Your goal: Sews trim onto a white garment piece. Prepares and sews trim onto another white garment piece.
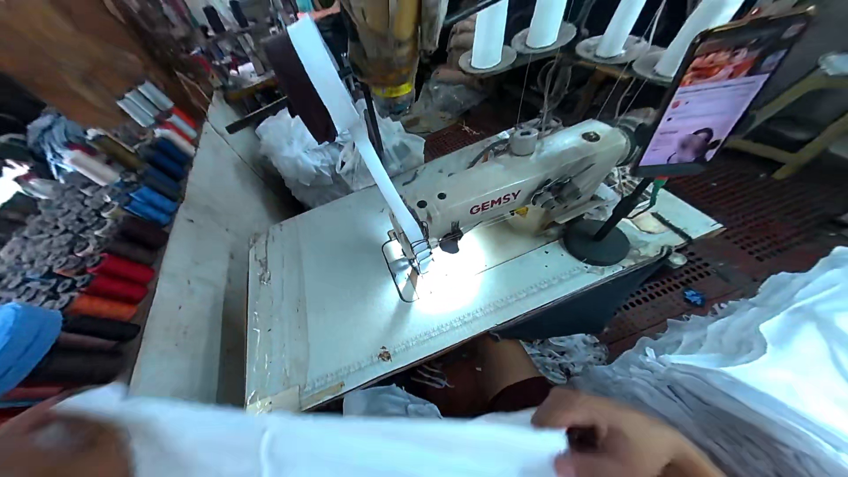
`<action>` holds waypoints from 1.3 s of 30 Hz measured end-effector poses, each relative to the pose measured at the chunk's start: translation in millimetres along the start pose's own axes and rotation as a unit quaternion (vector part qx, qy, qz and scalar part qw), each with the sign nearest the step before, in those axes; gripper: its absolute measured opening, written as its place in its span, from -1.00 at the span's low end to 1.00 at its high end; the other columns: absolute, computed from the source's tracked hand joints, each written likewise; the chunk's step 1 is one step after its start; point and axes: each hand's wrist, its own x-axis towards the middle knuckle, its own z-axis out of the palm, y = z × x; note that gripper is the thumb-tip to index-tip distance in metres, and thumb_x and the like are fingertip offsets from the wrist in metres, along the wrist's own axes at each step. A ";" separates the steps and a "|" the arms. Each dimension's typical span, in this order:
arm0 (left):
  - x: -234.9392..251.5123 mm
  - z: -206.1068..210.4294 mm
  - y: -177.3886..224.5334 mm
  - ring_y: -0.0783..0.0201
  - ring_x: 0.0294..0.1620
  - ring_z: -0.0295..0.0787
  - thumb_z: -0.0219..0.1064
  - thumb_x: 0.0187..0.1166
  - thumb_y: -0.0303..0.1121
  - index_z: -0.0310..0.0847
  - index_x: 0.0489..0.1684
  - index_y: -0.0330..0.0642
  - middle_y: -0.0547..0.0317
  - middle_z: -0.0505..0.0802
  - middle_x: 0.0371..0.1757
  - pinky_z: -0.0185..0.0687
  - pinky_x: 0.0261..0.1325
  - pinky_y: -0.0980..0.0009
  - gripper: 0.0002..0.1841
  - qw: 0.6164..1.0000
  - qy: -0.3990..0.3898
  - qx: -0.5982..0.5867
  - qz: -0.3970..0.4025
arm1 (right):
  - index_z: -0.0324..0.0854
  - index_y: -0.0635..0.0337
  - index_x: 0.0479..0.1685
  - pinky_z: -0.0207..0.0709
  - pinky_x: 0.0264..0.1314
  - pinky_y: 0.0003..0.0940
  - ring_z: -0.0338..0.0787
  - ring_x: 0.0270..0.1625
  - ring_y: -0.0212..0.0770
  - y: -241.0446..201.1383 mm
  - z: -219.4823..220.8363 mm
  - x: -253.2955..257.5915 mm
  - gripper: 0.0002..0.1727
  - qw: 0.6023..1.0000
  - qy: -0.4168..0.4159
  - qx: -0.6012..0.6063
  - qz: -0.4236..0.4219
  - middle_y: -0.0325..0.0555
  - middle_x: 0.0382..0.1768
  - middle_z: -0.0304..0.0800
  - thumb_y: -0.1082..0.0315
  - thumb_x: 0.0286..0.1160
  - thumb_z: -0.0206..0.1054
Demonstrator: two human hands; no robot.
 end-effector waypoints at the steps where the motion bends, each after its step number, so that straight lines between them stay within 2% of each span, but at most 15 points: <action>1: -3.9 37.5 7.7 -0.39 0.32 0.67 0.11 0.78 -0.33 0.57 0.22 -0.64 -0.61 0.70 0.23 0.54 0.44 -0.15 -0.59 0.997 -0.048 -0.051 0.027 | 0.76 0.00 -0.19 0.63 -0.29 -0.64 0.71 -0.34 -0.62 -7.0 -23.7 -11.5 -0.79 0.995 0.089 -0.043 0.005 -0.44 -0.40 0.79 0.08 0.60 0.43; 3: -13.7 110.4 52.3 -0.46 0.35 0.61 0.11 0.73 -0.40 0.59 0.23 -0.58 -0.61 0.67 0.26 0.46 0.47 -0.29 -0.64 0.977 -0.170 -0.132 0.006 | 0.76 -0.09 -0.24 0.57 -0.37 -0.72 0.65 -0.41 -0.72 -12.2 -59.6 -15.8 -0.86 0.932 0.302 -0.195 0.050 -0.57 -0.44 0.75 0.10 0.50 0.47; 4: -21.8 148.5 69.0 -0.43 0.35 0.63 0.15 0.71 -0.41 0.64 0.22 -0.53 -0.54 0.71 0.25 0.46 0.47 -0.30 -0.66 0.966 -0.216 -0.145 -0.011 | 0.74 0.03 -0.27 0.52 -0.44 -0.61 0.60 -0.48 -0.62 -7.1 -74.1 -8.1 -0.84 0.868 0.392 -0.293 0.085 -0.45 -0.48 0.71 0.16 0.39 0.46; 5: -32.2 181.3 83.1 -0.39 0.38 0.62 0.15 0.73 -0.37 0.67 0.24 -0.44 -0.46 0.73 0.28 0.43 0.49 -0.31 -0.66 0.961 -0.241 -0.136 -0.028 | 0.77 0.22 -0.16 0.57 -0.41 -0.32 0.66 -0.46 -0.34 1.7 -86.0 2.1 -0.76 0.808 0.440 -0.370 0.128 -0.13 -0.39 0.77 0.24 0.34 0.45; 7: -50.2 217.6 113.1 -0.42 0.44 0.58 0.14 0.72 -0.35 0.69 0.28 -0.35 -0.40 0.72 0.33 0.33 0.48 -0.39 -0.65 0.971 -0.201 -0.128 -0.026 | 0.72 0.30 0.26 0.75 -0.08 0.01 0.85 -0.15 0.04 26.0 -94.4 22.5 -0.62 0.762 0.443 -0.423 0.211 0.24 0.12 0.80 0.28 0.54 0.41; 9: -52.9 217.7 161.9 -0.34 0.42 0.63 0.19 0.72 -0.32 0.68 0.26 -0.41 -0.38 0.75 0.29 0.42 0.52 -0.26 -0.65 0.967 -0.160 -0.196 0.012 | 0.75 0.26 0.24 0.80 -0.06 -0.10 0.87 -0.12 -0.03 54.2 -80.7 50.2 -0.64 0.779 0.415 -0.427 0.198 0.20 0.16 0.80 0.23 0.66 0.30; 12: -69.0 210.9 228.8 0.01 0.33 0.78 0.23 0.72 -0.29 0.78 0.17 -0.29 -0.09 0.86 0.22 0.61 0.49 0.05 -0.69 0.911 -0.282 -0.279 0.112 | 0.85 0.13 0.08 0.76 -0.02 -0.03 0.88 -0.13 -0.07 93.3 -38.6 91.1 -0.64 0.835 0.317 -0.397 0.213 0.00 -0.09 0.88 0.12 0.71 0.23; 14: -85.5 218.0 250.1 0.08 0.67 0.50 0.19 0.75 -0.17 0.72 0.41 -0.11 0.10 0.71 0.55 0.23 0.76 -0.03 -0.60 0.881 -0.365 -0.249 0.168 | 0.86 0.04 0.07 0.70 -0.16 0.18 0.88 -0.15 0.07 108.7 -32.1 104.4 -0.66 0.812 0.284 -0.440 0.258 0.02 -0.11 0.87 0.07 0.63 0.27; 16: -100.1 228.4 257.3 0.01 0.85 0.18 0.04 0.79 -0.04 0.58 0.60 0.01 0.13 0.47 0.77 -0.16 0.86 -0.19 -0.49 0.883 -0.371 -0.205 0.201 | 0.82 0.00 0.15 0.67 -0.15 0.31 0.89 -0.06 0.19 109.1 -49.3 103.7 -0.67 0.778 0.285 -0.472 0.301 0.07 -0.04 0.87 0.11 0.59 0.28; 18: -98.7 230.0 266.6 -0.03 0.90 0.04 -0.03 0.82 -0.05 0.40 0.73 -0.15 -0.05 0.32 0.84 -0.25 0.90 -0.12 -0.42 0.870 -0.401 -0.208 0.196 | 0.79 0.04 0.16 0.66 -0.10 0.34 0.89 -0.02 0.21 113.7 -78.5 94.3 -0.65 0.764 0.292 -0.489 0.304 0.08 -0.01 0.88 0.09 0.61 0.26; 22: -96.9 228.7 285.2 0.07 0.86 0.17 -0.08 0.86 -0.29 0.47 0.63 -0.32 -0.04 0.42 0.79 -0.05 0.90 0.11 -0.51 0.841 -0.427 -0.268 0.195 | 0.81 0.10 0.13 0.67 -0.05 0.32 0.90 -0.01 0.18 126.9 -132.5 68.0 -0.59 0.769 0.282 -0.515 0.253 0.07 -0.01 0.90 0.01 0.63 0.25; 25: -113.8 237.5 284.5 0.09 0.81 0.28 -0.09 0.85 -0.23 0.62 0.51 -0.24 0.06 0.53 0.72 -0.07 0.87 -0.11 -0.52 0.881 -0.333 -0.236 0.240 | 0.79 0.13 0.15 0.64 -0.01 0.33 0.88 0.02 0.23 120.7 -142.1 71.8 -0.57 0.761 0.250 -0.527 0.285 0.13 0.03 0.88 0.02 0.68 0.20; 28: -118.3 238.2 283.5 0.13 0.81 0.30 -0.12 0.86 -0.19 0.66 0.49 -0.18 0.15 0.54 0.72 -0.09 0.88 -0.14 -0.50 0.894 -0.311 -0.223 0.234 | 0.72 0.15 0.29 0.60 0.14 0.35 0.81 0.19 0.29 95.1 -120.1 103.1 -0.59 0.745 0.211 -0.495 0.394 0.21 0.17 0.80 0.11 0.74 0.14; 33: -113.4 238.5 280.9 0.14 0.83 0.26 -0.01 0.76 -0.31 0.66 0.48 -0.20 0.14 0.53 0.73 -0.13 0.90 -0.10 -0.54 0.883 -0.340 -0.235 0.224 | 0.69 0.08 0.34 0.64 0.10 0.24 0.83 0.13 0.15 85.5 -29.7 161.4 -0.59 0.842 0.115 -0.390 0.355 0.10 0.13 0.80 0.18 0.59 0.23; 39: -103.3 235.4 278.0 0.18 0.86 0.16 0.21 0.51 -0.44 0.47 0.67 -0.19 0.18 0.45 0.79 -0.26 0.93 -0.04 -0.39 0.872 -0.376 -0.231 0.213 | 0.55 0.04 0.57 0.66 -0.25 0.18 0.88 -0.12 0.20 113.9 -6.0 180.7 -0.44 0.780 0.133 -0.506 0.343 0.15 0.06 0.83 0.27 0.50 0.21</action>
